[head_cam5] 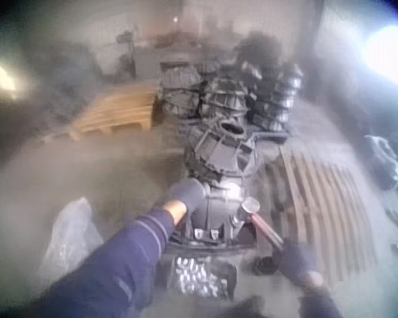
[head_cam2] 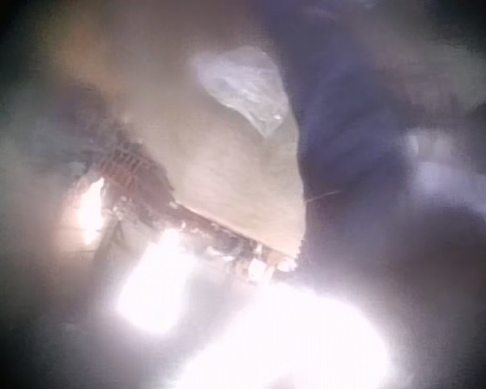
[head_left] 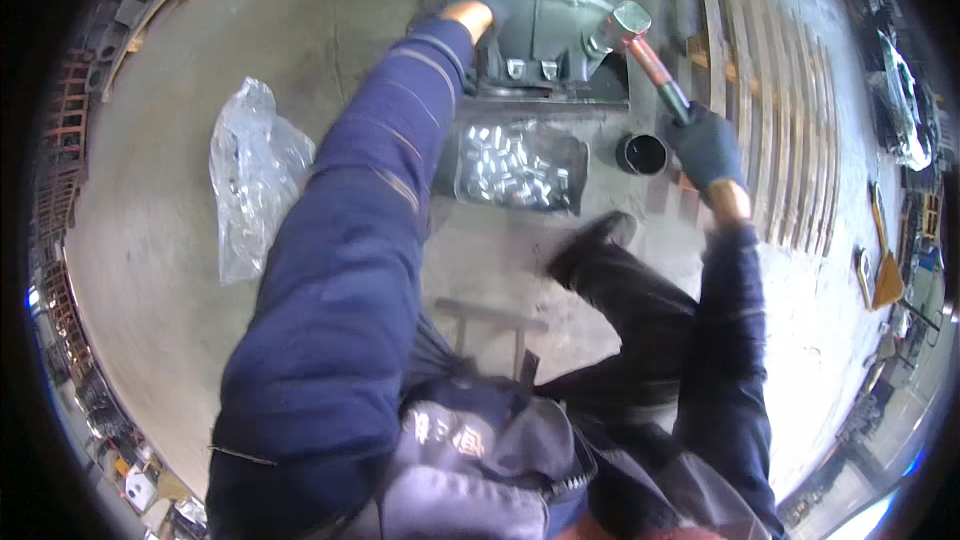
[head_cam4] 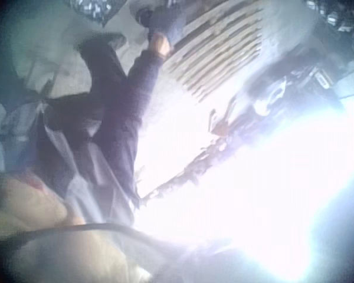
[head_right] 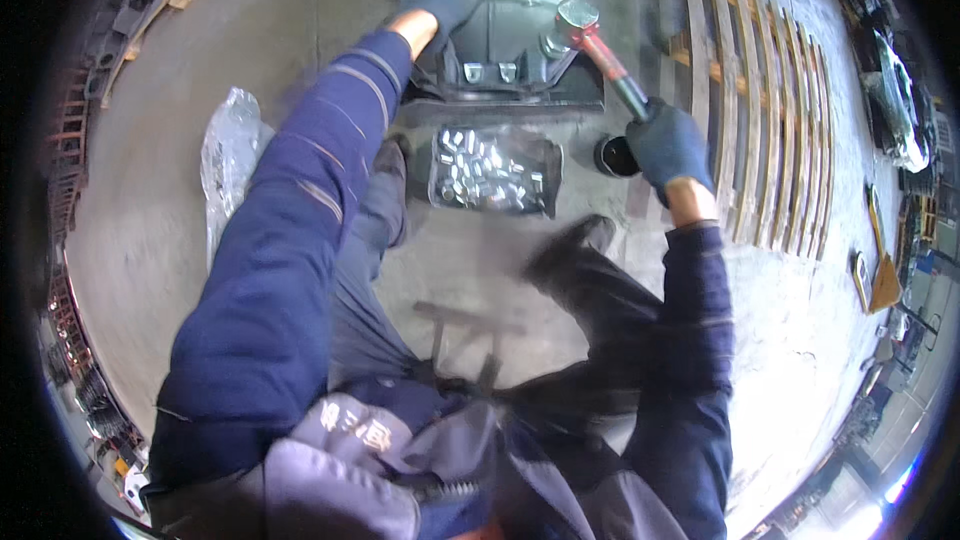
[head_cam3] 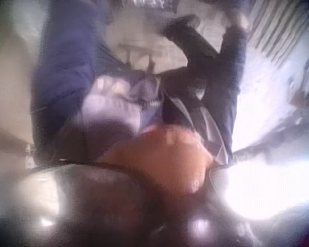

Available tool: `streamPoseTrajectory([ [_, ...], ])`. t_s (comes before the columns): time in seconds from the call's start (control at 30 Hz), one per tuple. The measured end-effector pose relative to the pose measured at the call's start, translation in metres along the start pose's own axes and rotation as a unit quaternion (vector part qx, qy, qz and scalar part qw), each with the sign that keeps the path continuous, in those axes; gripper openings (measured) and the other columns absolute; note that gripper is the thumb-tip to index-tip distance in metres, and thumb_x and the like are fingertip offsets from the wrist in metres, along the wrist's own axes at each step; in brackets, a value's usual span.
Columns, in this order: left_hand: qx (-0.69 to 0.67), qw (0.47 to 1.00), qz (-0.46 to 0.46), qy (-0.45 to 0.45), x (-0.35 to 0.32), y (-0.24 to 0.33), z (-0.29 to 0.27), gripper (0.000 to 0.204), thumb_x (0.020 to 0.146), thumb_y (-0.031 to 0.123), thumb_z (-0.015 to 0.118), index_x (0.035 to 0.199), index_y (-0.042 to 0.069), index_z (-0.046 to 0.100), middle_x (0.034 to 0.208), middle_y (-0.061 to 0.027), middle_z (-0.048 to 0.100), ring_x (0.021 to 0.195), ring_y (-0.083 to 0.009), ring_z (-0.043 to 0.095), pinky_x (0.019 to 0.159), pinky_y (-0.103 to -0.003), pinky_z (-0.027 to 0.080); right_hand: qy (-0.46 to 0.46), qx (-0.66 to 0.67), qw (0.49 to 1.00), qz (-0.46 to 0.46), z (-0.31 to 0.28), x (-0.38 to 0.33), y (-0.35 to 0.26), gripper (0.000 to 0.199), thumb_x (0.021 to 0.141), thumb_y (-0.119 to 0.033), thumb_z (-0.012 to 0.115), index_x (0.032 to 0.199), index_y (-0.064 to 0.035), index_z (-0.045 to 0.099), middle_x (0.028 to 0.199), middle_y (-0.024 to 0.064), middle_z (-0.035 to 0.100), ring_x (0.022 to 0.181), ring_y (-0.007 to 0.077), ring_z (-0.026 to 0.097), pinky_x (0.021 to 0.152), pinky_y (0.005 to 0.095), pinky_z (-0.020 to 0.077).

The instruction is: The person sits on the floor and assembles a large metal housing by inserting pins and tapping them with a hammer. They repeatedly pick pins from a tray, place them into holes on the part, and strike them to seat them. The person briefly moves the part onto a wooden pallet and returns it to the floor to continue.

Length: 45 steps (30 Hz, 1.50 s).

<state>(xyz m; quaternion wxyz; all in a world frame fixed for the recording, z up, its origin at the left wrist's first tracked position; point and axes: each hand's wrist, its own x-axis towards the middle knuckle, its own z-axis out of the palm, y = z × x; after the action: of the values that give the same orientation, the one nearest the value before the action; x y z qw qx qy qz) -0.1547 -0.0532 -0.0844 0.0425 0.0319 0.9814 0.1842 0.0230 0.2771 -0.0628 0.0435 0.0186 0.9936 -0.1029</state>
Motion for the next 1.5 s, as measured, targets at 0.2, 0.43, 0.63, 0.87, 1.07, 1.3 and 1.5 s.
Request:
streamPoseTrajectory([
  [0.2,-0.001,1.0,-0.003,-0.011,0.001,-0.003,0.01,0.061,0.098,0.054,0.048,0.122,0.004,0.073,0.13,-0.0232,0.067,0.122,-0.0413,0.064,0.105,-0.05,0.048,0.244,0.024,0.955,-0.165,-0.163,0.028,0.0,0.033,0.092,-0.029,0.069,0.117,-0.0066,0.072,0.096,0.0256,0.073,0.09,0.0363,0.074,0.08,0.0453,0.057],
  [0.43,-0.032,0.999,-0.018,-0.027,-0.009,0.008,0.002,0.049,0.1,0.043,0.048,0.114,0.005,0.076,0.123,-0.0251,0.069,0.118,-0.0401,0.066,0.101,-0.049,0.05,0.148,0.048,0.987,-0.036,0.0,-0.01,-0.029,0.036,0.093,-0.027,0.068,0.119,-0.0017,0.069,0.099,0.0257,0.074,0.089,0.0423,0.073,0.08,0.0502,0.0568],
  [0.63,0.002,0.997,0.05,-0.057,-0.018,0.009,0.007,0.06,0.101,0.052,0.044,0.124,0.004,0.072,0.132,-0.0228,0.066,0.124,-0.0393,0.063,0.106,-0.048,0.048,0.031,0.133,0.99,-0.045,-0.061,0.011,0.036,0.026,0.087,-0.025,0.071,0.099,-0.002,0.075,0.086,0.024,0.074,0.079,0.0365,0.074,0.072,0.0453,0.0572],
  [0.87,-0.033,0.998,-0.038,-0.037,-0.012,0.013,-0.006,0.049,0.1,0.042,0.047,0.113,0.005,0.076,0.122,-0.0254,0.069,0.118,-0.0398,0.067,0.1,-0.05,0.05,0.381,0.125,0.889,-0.222,-0.16,-0.005,-0.049,0.031,0.1,-0.038,0.065,0.1,-0.0076,0.073,0.078,0.0078,0.069,0.072,0.0179,0.068,0.062,0.0333,0.0527],
  [1.07,0.028,0.999,0.008,-0.022,-0.006,0.012,-0.001,0.059,0.1,0.052,0.044,0.121,0.006,0.073,0.129,-0.0222,0.068,0.121,-0.0414,0.065,0.103,-0.049,0.049,-0.042,0.06,0.997,0.04,0.012,-0.005,0.009,0.031,0.089,-0.021,0.067,0.109,0.0021,0.074,0.091,0.0316,0.07,0.094,0.0465,0.071,0.084,0.0491,0.0555],
  [1.3,-0.026,0.999,0.0,-0.023,-0.013,0.011,0.001,0.061,0.1,0.052,0.046,0.123,0.003,0.072,0.133,-0.0239,0.065,0.126,-0.0432,0.061,0.107,-0.049,0.046,0.16,0.058,0.957,-0.233,-0.181,0.024,-0.01,0.028,0.103,-0.027,0.06,0.109,-0.0052,0.077,0.087,0.0103,0.075,0.068,0.0181,0.071,0.061,0.034,0.0573],
  [1.5,0.038,0.998,0.029,-0.028,-0.014,0.018,0.001,0.046,0.1,0.04,0.047,0.11,0.007,0.078,0.117,-0.025,0.071,0.114,-0.0401,0.069,0.097,-0.049,0.052,0.197,0.178,0.96,-0.092,-0.037,-0.015,-0.045,0.036,0.09,-0.028,0.071,0.109,0.002,0.074,0.091,0.0225,0.072,0.086,0.0353,0.071,0.075,0.0436,0.0557],
])
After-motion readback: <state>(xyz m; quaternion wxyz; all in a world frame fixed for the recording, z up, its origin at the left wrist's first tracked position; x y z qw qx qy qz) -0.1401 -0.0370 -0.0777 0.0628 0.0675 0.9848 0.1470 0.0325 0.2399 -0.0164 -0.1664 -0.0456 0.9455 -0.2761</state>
